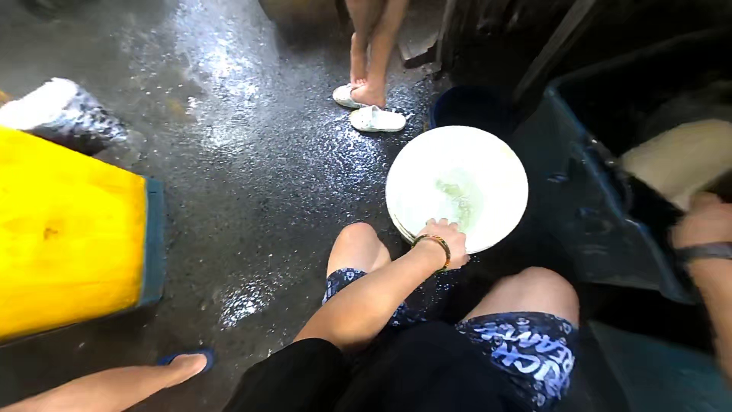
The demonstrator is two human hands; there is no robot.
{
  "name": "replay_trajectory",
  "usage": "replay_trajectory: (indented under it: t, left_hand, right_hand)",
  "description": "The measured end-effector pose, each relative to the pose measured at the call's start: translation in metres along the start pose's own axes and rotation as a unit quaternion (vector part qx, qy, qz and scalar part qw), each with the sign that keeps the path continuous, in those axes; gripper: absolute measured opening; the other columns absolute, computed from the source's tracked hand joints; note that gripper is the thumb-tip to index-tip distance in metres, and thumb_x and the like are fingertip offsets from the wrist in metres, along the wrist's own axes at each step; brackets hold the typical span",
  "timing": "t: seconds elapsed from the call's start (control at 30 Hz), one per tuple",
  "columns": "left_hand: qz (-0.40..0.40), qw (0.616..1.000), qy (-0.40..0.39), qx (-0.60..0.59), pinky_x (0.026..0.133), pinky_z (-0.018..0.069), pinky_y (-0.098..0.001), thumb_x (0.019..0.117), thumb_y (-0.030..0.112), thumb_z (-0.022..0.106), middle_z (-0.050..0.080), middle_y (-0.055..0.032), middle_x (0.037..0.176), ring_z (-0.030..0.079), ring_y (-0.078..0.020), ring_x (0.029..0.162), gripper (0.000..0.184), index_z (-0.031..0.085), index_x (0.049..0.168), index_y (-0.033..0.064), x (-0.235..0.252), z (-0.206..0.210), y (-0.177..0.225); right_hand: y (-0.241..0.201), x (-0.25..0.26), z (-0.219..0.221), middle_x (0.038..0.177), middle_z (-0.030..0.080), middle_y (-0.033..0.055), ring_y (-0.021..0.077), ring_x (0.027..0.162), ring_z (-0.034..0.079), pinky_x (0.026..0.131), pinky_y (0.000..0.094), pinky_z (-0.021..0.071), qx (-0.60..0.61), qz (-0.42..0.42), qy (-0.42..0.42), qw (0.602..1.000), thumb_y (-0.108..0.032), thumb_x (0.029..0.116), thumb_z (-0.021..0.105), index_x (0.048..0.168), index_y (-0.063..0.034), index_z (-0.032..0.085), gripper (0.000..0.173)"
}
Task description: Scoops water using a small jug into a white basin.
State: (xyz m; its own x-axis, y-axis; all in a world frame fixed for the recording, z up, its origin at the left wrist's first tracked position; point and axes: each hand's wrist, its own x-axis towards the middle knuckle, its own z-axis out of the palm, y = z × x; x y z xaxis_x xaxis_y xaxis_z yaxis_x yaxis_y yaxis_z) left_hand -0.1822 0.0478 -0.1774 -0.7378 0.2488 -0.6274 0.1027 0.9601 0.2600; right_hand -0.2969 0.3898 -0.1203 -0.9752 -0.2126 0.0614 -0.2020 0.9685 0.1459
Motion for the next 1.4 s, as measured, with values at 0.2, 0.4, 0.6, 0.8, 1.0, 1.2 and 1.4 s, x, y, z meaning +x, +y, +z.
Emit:
replay_trajectory:
  t: [0.2, 0.4, 0.6, 0.8, 1.0, 1.2, 1.4]
  left_hand:
    - [0.0, 1.0, 0.003, 0.006, 0.106, 0.0429, -0.0623, 0.0983, 0.061, 0.053, 0.058, -0.0164, 0.142, 0.051, -0.0381, 0.136, 0.063, 0.064, 0.134, 0.0106, 0.0, 0.0, -0.002]
    - [-0.002, 0.999, 0.001, 0.032, 0.107, 0.0418, -0.0635, 0.0974, 0.065, 0.049, 0.055, -0.0138, 0.147, 0.047, -0.0377, 0.14, 0.066, 0.062, 0.138, 0.0136, 0.003, 0.002, 0.0]
    - [-0.002, 0.999, 0.01, 0.05, 0.108, 0.0427, -0.061, 0.0971, 0.066, 0.048, 0.055, -0.0108, 0.148, 0.046, -0.0357, 0.141, 0.067, 0.061, 0.14, 0.0167, -0.001, 0.002, 0.001]
    - [0.002, 0.999, 0.009, 0.034, 0.107, 0.0423, -0.0621, 0.0982, 0.063, 0.049, 0.054, -0.0132, 0.148, 0.047, -0.0363, 0.14, 0.066, 0.06, 0.141, 0.0148, -0.006, -0.002, 0.003]
    - [0.007, 1.0, 0.021, 0.0, 0.107, 0.0424, -0.0634, 0.0959, 0.062, 0.054, 0.054, -0.0134, 0.148, 0.049, -0.0365, 0.138, 0.064, 0.063, 0.139, 0.0151, -0.008, 0.006, -0.002]
    - [-0.005, 0.999, 0.028, -0.021, 0.109, 0.0411, -0.0637, 0.092, 0.065, 0.059, 0.052, -0.0176, 0.15, 0.048, -0.0398, 0.14, 0.079, 0.048, 0.151, 0.0138, -0.012, 0.002, -0.002]
    - [-0.033, 0.999, 0.032, -0.021, 0.105, 0.0446, -0.0652, 0.0909, 0.064, 0.059, 0.061, -0.0203, 0.14, 0.058, -0.041, 0.129, 0.082, 0.046, 0.153, 0.0121, -0.014, 0.001, 0.002]
  right_hand:
    - [-0.02, 0.053, 0.011, 0.13, 0.057, 0.0422, 0.0607, 0.124, 0.055, 0.099, 0.0767, 0.0421, 0.094, 0.2, -0.245, 0.944, -0.011, 0.1025, 0.058, 0.141, 0.0059, 0.052, 0.042]
    - [0.008, 0.058, 0.02, 0.113, 0.067, 0.0257, 0.0376, 0.101, 0.065, 0.092, 0.0595, 0.0513, 0.33, 0.295, -0.201, 0.874, -0.04, 0.1075, 0.053, 0.122, 0.0069, 0.065, 0.051]
    - [0.012, 0.032, -0.057, 0.077, 0.055, -0.0047, 0.0028, 0.052, 0.043, 0.045, 0.0191, 0.0376, 0.585, 0.398, -0.137, 0.693, -0.041, 0.1059, 0.054, 0.123, -0.0131, 0.061, 0.033]
    - [0.0, 0.01, -0.152, 0.074, 0.056, -0.0073, 0.001, 0.049, 0.044, 0.043, 0.0176, 0.0381, 0.591, 0.335, -0.131, 0.722, -0.037, 0.1069, 0.052, 0.111, -0.0198, 0.06, 0.019]
    - [-0.028, -0.014, -0.158, 0.067, 0.053, -0.0063, 0.0015, 0.044, 0.04, 0.039, 0.0184, 0.0371, 0.635, 0.215, -0.196, 0.716, -0.045, 0.1065, 0.051, 0.1, -0.0207, 0.061, 0.027]
    - [-0.132, -0.019, -0.137, 0.068, 0.054, -0.0008, 0.0054, 0.046, 0.045, 0.041, 0.0198, 0.0415, 0.594, 0.15, -0.321, 0.722, -0.028, 0.1105, 0.046, 0.103, -0.0105, 0.059, 0.022]
    - [-0.185, -0.008, -0.068, 0.079, 0.064, 0.0113, 0.0206, 0.06, 0.057, 0.057, 0.0415, 0.0505, 0.34, 0.014, -0.347, 0.874, -0.03, 0.1049, 0.059, 0.109, -0.0004, 0.066, 0.031]
